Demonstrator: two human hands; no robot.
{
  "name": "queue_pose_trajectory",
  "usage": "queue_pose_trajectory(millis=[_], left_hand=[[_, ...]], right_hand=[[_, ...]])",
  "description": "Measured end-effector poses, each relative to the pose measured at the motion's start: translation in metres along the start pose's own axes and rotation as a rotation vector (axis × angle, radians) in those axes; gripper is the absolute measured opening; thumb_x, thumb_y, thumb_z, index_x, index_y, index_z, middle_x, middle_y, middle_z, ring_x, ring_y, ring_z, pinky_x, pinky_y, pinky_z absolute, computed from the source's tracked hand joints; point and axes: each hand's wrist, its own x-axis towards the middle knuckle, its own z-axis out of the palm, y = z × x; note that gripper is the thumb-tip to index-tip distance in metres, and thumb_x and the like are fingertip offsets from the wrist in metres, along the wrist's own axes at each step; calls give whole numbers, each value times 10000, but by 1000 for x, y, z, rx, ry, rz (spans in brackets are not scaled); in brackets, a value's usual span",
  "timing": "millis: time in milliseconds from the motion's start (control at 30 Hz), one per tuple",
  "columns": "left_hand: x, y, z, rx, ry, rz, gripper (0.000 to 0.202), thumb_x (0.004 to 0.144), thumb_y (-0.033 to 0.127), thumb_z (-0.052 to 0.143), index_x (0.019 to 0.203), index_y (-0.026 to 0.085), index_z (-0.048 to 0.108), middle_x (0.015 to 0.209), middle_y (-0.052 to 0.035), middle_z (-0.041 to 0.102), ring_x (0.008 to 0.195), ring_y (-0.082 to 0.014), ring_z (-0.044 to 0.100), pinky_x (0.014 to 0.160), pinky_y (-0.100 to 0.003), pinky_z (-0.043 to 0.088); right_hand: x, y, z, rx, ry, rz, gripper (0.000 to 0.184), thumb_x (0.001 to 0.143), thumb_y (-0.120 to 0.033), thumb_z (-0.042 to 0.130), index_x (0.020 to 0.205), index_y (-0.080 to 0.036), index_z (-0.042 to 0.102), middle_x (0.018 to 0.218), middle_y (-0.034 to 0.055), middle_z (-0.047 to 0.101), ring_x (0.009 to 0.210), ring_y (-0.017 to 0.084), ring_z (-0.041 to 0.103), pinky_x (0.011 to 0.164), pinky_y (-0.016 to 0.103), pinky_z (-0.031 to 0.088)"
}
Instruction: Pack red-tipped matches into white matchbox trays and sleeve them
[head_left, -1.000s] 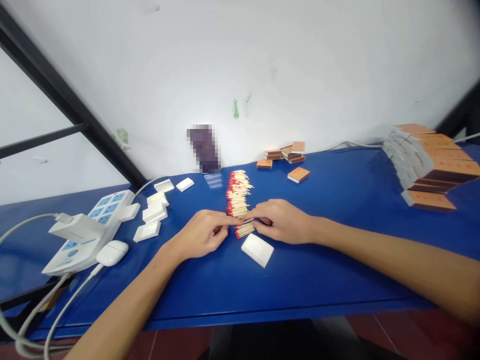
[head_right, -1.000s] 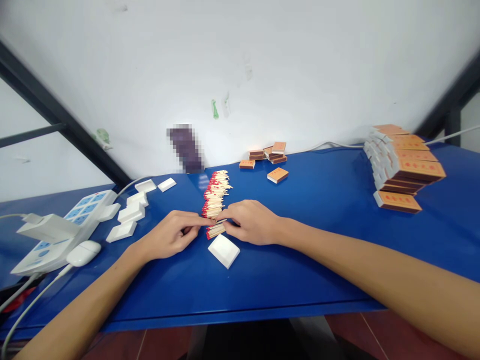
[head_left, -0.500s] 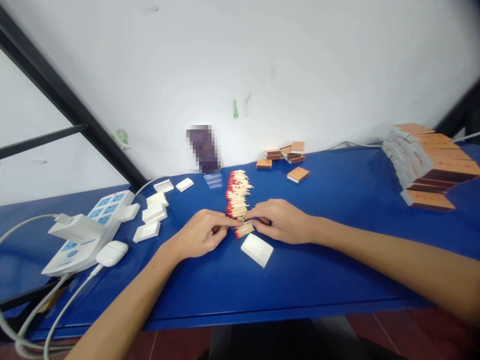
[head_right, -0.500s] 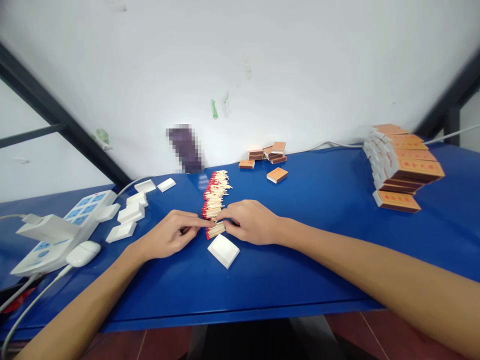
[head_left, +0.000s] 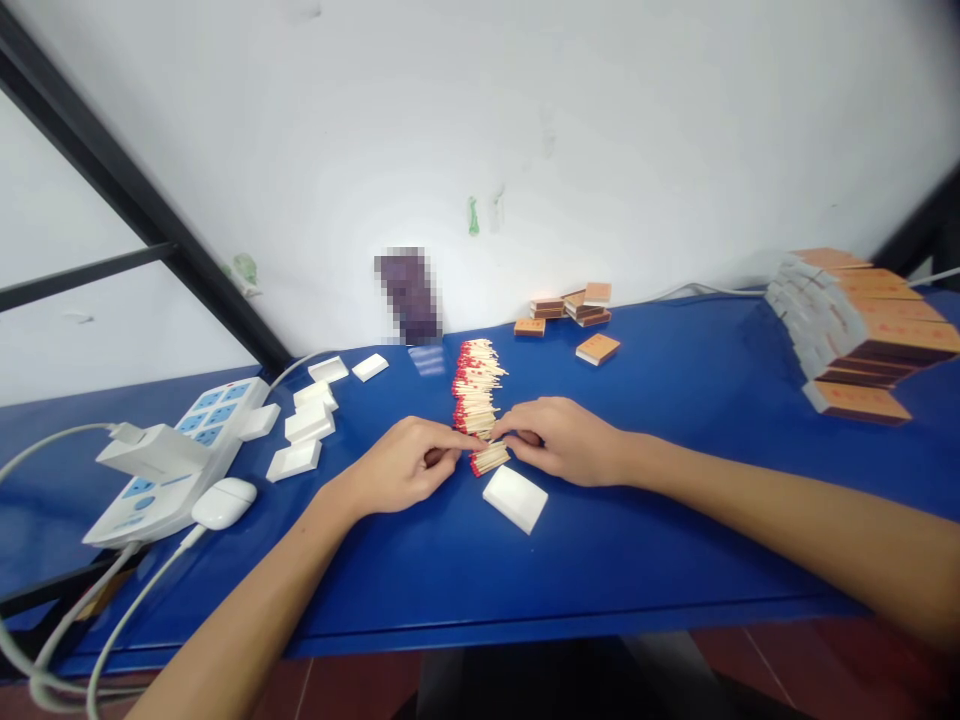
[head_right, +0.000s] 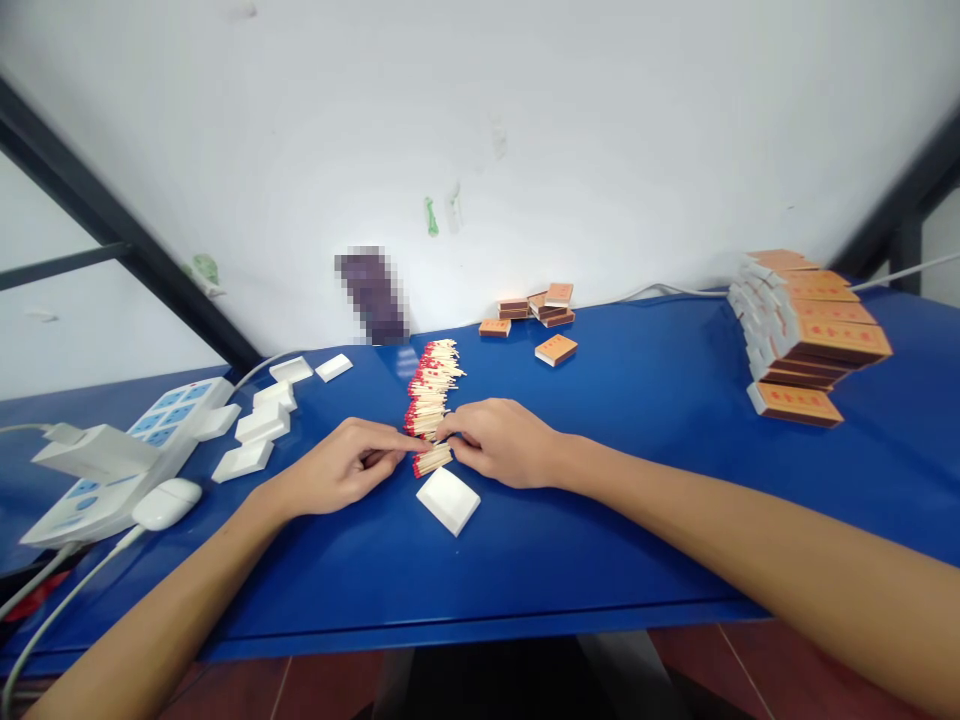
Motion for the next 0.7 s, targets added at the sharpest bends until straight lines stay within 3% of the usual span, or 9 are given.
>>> queue_pose_trajectory(millis=[200,433,700], left_hand=[[0,-2,2,-5,0,-56,440,878,132,496,1285,206,644,638,32,585,515,-77,396,529,-193,332],[-1,1,1,21,-5,-62,485,859,112,504,1314,230,620,567,72,448,500,-70,352,532,-187,315],[0,5,0,127,-4,-30,512,824,89,491,1291,236,640,712,29,642,561,-89,468,594,-208,364]], right_hand=[[0,0,0,-3,-15,0,179,891,-157,539,983,-180,691,716,-11,602,621,119,474,614,248,325],[0,-1,-1,5,-8,-1,167,893,-165,535,954,-178,691,725,-9,607,623,116,472,609,250,310],[0,0,-2,30,-15,-64,180,907,-164,519,942,-189,694,806,4,661,686,125,545,650,254,345]])
